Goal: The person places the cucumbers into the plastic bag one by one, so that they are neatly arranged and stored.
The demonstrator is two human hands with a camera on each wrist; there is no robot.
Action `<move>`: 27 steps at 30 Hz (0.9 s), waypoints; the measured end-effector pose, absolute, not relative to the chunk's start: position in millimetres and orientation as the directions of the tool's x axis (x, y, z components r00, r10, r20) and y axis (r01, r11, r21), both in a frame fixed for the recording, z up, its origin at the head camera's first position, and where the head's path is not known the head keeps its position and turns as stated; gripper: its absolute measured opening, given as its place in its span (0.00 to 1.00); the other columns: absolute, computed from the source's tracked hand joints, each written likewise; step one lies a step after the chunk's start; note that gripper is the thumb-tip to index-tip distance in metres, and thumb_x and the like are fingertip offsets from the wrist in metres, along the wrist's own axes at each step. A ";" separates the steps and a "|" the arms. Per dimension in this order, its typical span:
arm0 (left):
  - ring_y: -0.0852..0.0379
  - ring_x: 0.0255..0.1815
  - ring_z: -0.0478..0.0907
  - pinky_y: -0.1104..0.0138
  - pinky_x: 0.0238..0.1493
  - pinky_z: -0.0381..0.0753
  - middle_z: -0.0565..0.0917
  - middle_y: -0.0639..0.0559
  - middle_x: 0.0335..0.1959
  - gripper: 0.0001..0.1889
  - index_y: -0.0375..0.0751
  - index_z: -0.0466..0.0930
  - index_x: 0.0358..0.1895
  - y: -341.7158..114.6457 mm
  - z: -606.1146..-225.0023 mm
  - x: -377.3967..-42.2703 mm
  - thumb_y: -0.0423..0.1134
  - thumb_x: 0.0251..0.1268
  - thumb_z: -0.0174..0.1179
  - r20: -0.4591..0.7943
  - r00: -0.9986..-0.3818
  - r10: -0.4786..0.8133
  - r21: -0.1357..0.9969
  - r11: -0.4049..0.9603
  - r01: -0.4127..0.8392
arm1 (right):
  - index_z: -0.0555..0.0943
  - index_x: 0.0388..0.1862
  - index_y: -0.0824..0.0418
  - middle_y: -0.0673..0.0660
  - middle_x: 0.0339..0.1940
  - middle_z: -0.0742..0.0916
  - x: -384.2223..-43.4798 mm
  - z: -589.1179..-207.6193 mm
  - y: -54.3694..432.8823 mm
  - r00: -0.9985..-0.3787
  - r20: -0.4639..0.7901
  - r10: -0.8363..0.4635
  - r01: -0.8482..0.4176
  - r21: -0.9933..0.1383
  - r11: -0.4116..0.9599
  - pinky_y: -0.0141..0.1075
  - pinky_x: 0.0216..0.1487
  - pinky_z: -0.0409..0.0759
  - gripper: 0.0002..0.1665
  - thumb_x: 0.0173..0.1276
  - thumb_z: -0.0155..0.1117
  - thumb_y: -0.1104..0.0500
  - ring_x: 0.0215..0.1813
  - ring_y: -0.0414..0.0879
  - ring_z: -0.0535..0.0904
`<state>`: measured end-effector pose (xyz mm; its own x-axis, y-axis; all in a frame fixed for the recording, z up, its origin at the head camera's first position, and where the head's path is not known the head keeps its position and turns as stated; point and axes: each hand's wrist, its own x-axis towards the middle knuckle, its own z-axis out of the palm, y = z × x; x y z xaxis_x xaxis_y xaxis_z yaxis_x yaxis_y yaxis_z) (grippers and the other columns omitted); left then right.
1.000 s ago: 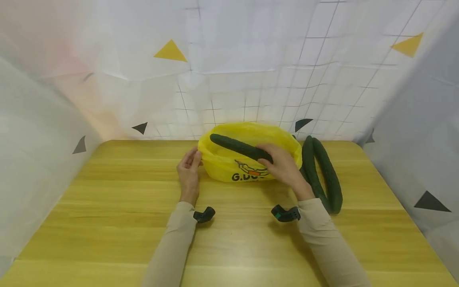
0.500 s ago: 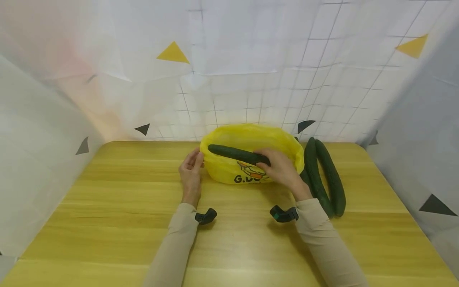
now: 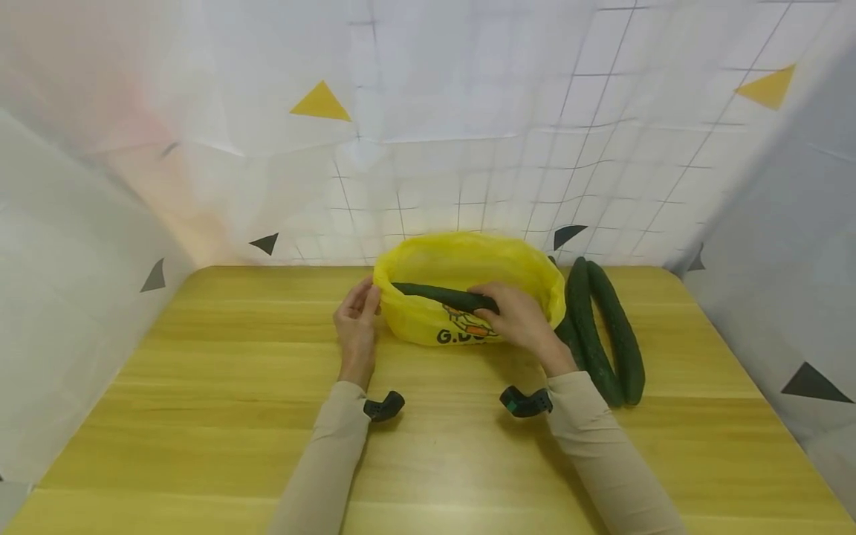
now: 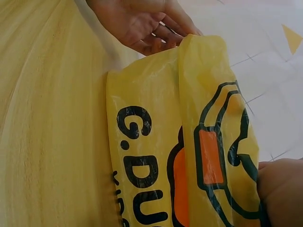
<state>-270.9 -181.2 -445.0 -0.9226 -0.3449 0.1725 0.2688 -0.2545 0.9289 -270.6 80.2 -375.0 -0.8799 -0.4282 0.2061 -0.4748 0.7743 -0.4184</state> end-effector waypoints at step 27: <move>0.61 0.38 0.75 0.70 0.39 0.75 0.84 0.54 0.44 0.21 0.47 0.81 0.52 -178.5 -447.9 -268.4 0.51 0.57 0.64 0.208 -0.918 -0.338 0.913 -0.269 0.306 | 0.78 0.57 0.59 0.58 0.51 0.85 -268.4 -380.9 75.9 -0.862 0.144 -0.486 -0.501 -0.391 0.772 0.47 0.52 0.79 0.20 0.66 0.63 0.60 0.50 0.53 0.81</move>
<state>-268.4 -178.5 -447.9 -0.9178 -0.3383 0.2079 0.3059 -0.2687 0.9133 -268.4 75.9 -380.9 -0.8620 -0.4860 0.1441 -0.5007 0.7721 -0.3914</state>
